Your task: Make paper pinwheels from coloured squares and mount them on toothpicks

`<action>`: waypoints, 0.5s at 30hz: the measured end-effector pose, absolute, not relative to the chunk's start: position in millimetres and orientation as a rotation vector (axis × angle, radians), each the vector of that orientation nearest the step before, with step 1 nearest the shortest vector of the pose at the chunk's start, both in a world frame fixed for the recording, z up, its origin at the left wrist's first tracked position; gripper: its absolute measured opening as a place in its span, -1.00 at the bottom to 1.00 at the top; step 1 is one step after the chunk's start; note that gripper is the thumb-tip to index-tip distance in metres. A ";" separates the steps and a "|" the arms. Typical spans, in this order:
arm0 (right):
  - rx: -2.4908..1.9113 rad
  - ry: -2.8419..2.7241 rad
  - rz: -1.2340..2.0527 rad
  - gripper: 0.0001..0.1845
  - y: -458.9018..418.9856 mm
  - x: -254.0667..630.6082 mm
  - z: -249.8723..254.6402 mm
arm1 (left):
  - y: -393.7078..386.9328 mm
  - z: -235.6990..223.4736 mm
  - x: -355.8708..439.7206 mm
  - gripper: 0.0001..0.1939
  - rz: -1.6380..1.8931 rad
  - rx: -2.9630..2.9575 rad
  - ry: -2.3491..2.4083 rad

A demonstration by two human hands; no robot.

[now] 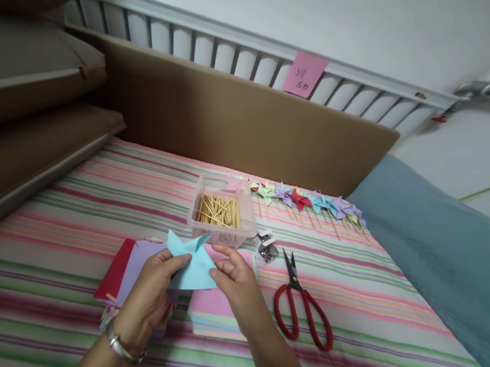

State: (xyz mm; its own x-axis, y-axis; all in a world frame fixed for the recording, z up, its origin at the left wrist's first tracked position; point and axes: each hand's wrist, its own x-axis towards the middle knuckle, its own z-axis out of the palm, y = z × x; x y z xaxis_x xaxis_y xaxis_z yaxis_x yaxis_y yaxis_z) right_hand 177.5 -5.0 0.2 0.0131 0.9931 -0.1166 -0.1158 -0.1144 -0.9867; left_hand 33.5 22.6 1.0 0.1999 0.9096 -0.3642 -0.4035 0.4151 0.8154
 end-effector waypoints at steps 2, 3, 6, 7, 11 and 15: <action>-1.236 -1.083 1.344 -0.60 -5.1 177.9 1.2 | 23.2 3.7 29.6 -0.84 1.000 0.636 0.978; -1.242 -1.094 1.355 -0.60 -5.4 178.1 1.9 | 23.2 4.8 28.3 -0.86 0.999 0.635 0.993; -1.249 -1.142 1.368 -0.60 -6.3 179.7 3.4 | 23.6 8.0 26.3 -0.87 1.002 0.629 1.059; -1.253 -1.172 1.357 -0.60 -6.6 180.5 3.4 | 23.9 9.1 26.0 -0.87 1.004 0.628 1.073; -1.257 -1.326 1.241 -0.61 -7.8 183.7 0.9 | 25.2 12.6 24.5 -0.88 1.006 0.641 1.069; -1.251 -1.582 0.983 -0.64 -9.4 185.1 0.7 | 25.7 13.5 22.8 -0.88 1.006 0.640 1.068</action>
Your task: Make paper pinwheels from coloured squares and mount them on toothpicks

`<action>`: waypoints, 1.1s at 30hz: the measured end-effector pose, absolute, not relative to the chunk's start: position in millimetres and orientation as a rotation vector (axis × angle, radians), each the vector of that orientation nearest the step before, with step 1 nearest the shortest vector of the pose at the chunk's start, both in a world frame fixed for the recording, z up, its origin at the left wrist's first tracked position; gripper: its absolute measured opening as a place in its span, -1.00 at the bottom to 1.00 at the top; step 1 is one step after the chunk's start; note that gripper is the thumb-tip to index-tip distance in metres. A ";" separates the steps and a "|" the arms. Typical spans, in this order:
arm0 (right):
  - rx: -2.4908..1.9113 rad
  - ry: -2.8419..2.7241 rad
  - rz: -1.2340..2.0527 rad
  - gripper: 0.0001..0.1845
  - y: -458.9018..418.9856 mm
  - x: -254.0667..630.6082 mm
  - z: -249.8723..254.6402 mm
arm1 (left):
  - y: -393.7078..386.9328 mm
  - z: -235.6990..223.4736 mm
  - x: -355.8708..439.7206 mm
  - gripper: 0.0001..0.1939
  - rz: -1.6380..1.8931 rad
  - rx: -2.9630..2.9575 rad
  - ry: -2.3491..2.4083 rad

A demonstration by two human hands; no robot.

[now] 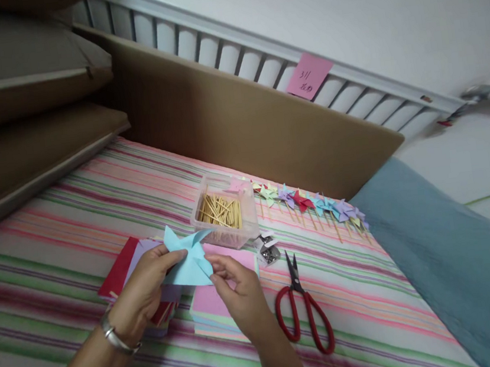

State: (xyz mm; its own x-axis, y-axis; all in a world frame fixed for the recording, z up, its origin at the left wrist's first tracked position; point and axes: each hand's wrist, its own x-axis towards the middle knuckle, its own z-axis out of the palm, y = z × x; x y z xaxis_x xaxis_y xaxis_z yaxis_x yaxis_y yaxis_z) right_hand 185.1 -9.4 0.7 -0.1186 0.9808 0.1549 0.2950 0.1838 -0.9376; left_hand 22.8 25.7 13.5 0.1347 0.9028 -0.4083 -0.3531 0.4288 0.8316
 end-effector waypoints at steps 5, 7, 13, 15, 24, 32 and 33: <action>-1.190 -1.826 0.796 -0.63 -10.8 185.4 4.0 | 27.9 12.2 20.5 -0.88 1.039 0.642 1.031; -1.193 -1.851 0.783 -0.62 -11.1 185.0 4.4 | 28.9 12.2 19.7 -0.87 1.053 0.632 1.028; -1.248 -1.799 0.830 -0.69 -12.8 183.8 6.1 | 28.2 10.6 20.8 -0.84 1.024 0.650 1.000; -1.269 -1.767 0.818 -0.77 -12.7 184.1 7.6 | 27.3 9.3 22.2 -0.82 1.012 0.660 0.984; -1.427 -1.569 0.804 -0.95 -10.2 182.6 3.3 | 24.4 4.8 31.4 -0.85 0.971 0.689 1.029; -1.497 -1.490 0.840 -0.93 -8.6 179.4 0.7 | 19.4 6.8 40.2 -0.80 0.968 0.736 1.014; -1.498 -1.495 0.829 -0.93 -8.8 179.1 1.1 | 18.8 7.8 40.8 -0.80 0.964 0.750 1.010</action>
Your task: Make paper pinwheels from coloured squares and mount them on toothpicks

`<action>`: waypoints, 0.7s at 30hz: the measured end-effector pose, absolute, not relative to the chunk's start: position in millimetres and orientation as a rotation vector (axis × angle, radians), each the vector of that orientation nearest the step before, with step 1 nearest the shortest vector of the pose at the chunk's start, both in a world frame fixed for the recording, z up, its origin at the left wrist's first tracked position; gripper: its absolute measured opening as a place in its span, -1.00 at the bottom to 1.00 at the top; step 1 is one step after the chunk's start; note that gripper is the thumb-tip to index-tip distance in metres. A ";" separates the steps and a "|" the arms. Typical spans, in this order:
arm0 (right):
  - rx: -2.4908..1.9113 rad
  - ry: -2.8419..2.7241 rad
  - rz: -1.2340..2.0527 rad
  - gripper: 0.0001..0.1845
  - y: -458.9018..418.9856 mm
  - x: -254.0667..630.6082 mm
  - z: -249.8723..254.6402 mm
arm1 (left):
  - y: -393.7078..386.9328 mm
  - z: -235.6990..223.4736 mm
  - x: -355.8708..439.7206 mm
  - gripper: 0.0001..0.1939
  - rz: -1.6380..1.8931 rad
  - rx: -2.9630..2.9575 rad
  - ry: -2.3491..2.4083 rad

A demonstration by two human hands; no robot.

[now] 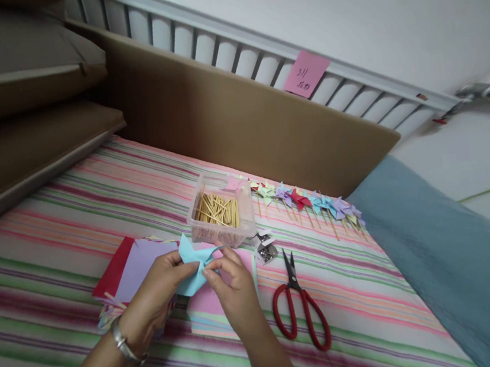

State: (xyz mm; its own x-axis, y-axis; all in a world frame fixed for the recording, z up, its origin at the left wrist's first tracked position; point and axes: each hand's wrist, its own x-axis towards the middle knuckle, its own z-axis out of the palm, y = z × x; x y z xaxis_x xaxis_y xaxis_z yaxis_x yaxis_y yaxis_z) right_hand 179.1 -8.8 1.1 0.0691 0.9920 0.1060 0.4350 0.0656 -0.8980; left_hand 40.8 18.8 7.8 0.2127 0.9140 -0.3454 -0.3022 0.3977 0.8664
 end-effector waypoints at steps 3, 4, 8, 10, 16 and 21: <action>-1.513 -1.517 0.794 -0.92 -10.0 178.2 2.0 | 17.5 9.5 42.0 -0.79 0.954 0.765 1.019; -1.523 -1.524 0.784 -0.92 -10.3 178.0 2.2 | 17.3 9.4 42.2 -0.78 0.953 0.764 1.020; -1.559 -1.532 0.748 -0.92 -10.5 178.0 2.6 | 17.9 6.1 42.0 -0.79 0.965 0.753 1.024; -1.571 -1.523 0.732 -0.92 -10.0 177.8 2.9 | 18.6 4.1 41.7 -0.78 0.970 0.748 1.023; -1.616 -1.511 0.716 -0.93 -9.0 176.9 3.3 | 19.3 0.8 41.9 -0.76 0.936 0.761 1.026; -1.636 -1.492 0.712 -0.94 -9.1 177.0 2.5 | 18.5 -1.8 42.8 -0.74 0.918 0.786 1.028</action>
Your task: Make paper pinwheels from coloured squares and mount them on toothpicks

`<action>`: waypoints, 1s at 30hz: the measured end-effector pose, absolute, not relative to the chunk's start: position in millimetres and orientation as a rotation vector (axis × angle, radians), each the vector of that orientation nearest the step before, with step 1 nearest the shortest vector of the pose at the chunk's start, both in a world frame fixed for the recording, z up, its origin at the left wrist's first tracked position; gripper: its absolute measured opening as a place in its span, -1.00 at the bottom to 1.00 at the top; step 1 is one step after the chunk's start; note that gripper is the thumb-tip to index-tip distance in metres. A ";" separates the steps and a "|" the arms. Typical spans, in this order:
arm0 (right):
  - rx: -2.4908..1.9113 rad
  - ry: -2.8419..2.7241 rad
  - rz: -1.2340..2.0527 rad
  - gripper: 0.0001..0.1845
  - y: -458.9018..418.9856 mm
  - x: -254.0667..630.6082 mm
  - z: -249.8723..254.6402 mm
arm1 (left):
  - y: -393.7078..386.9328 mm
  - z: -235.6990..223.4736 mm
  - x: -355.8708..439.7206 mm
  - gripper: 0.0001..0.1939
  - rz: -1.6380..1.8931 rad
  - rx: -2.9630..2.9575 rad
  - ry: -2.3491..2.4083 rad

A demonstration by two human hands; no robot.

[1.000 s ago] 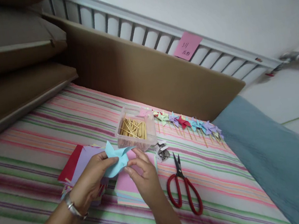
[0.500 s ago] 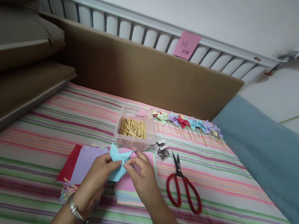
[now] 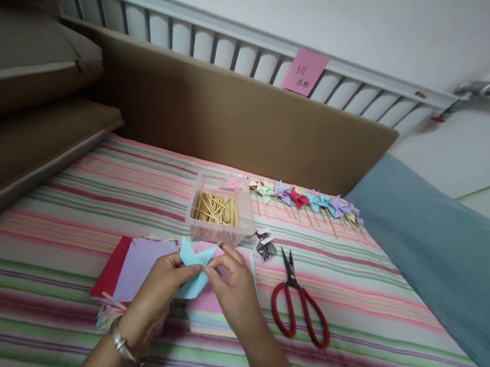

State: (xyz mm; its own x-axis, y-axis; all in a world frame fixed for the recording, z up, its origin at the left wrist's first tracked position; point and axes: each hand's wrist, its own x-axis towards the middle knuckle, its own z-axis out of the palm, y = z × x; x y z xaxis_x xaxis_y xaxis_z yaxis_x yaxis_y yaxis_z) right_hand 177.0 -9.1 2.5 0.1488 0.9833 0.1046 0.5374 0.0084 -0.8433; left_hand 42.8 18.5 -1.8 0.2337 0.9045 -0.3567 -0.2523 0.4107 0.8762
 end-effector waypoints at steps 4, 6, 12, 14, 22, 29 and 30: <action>-1.629 -1.470 0.699 -0.93 -9.1 177.3 2.6 | 18.1 0.4 43.2 -0.73 0.914 0.786 1.024; -1.636 -1.450 0.701 -0.93 -8.6 177.2 2.8 | 17.8 3.5 43.9 -0.73 0.919 0.791 1.011; -1.665 -1.460 0.695 -0.93 -9.0 175.5 2.1 | 16.5 6.1 47.1 -0.75 0.937 0.793 1.051; -1.645 -1.467 0.706 -0.92 -9.6 176.2 2.2 | 16.8 3.2 46.9 -0.77 0.948 0.789 1.080; -1.331 -1.173 1.120 -0.82 -3.9 189.9 6.1 | 19.6 1.8 38.3 -0.95 0.997 0.737 1.027; -1.180 -1.021 1.455 -0.82 -6.2 178.5 7.6 | 18.0 0.3 42.4 -0.85 0.966 0.792 1.002; -1.205 -1.021 1.448 -0.84 -5.9 176.8 6.2 | 18.4 -0.8 43.1 -0.84 0.964 0.800 1.021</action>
State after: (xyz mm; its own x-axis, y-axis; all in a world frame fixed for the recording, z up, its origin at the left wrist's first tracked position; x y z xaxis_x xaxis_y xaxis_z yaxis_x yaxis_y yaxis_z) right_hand 176.8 -5.9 6.2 -0.0538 0.9813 -0.1850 -0.1553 -0.1913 -0.9692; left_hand 43.1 18.4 -0.8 0.2106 0.9230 -0.3221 -0.2688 0.3715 0.8887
